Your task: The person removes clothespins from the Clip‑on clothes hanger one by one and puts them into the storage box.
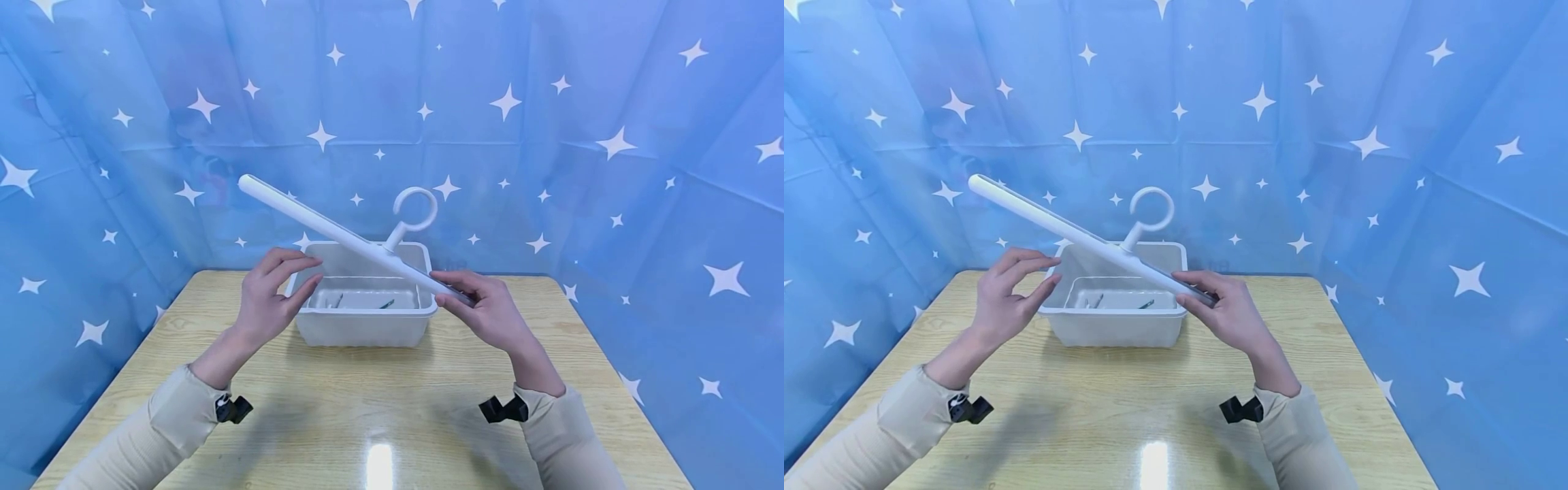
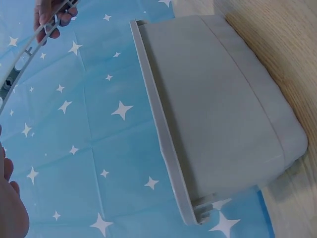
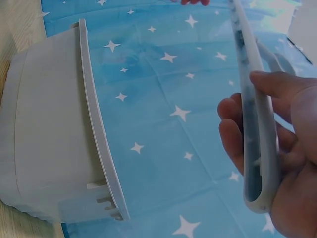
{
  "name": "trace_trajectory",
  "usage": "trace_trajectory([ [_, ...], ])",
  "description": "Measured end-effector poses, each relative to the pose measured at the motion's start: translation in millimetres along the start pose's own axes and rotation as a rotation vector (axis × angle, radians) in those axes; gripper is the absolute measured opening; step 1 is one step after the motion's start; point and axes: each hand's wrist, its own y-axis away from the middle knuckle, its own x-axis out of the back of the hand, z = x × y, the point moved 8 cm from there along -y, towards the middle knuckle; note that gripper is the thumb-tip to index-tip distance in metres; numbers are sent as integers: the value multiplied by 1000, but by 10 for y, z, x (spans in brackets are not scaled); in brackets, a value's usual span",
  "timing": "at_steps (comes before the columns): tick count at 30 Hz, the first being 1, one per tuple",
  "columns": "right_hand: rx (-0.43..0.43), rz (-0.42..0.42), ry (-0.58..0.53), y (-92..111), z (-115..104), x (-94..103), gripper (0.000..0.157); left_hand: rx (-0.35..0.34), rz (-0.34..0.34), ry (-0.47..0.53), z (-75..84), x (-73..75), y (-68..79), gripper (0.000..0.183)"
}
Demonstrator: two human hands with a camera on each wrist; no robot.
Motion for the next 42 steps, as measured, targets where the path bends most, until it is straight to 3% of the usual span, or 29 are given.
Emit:
trace_trajectory([
  [10, -25, -26, 2, -3, -3, -12, 35, -211, 125, -51, 314, 40, -144, 15],
  [24, -39, -49, 13, 8, -16, -13, 34, -375, 200, -219, 501, 30, -272, 10],
  [31, -57, -93, 7, 19, -6, -46, 34, -402, 150, -293, 528, -12, -282, 20],
  [42, -10, -128, 41, 38, -67, -81, 34, -364, 39, -307, 487, -66, -256, 16],
])
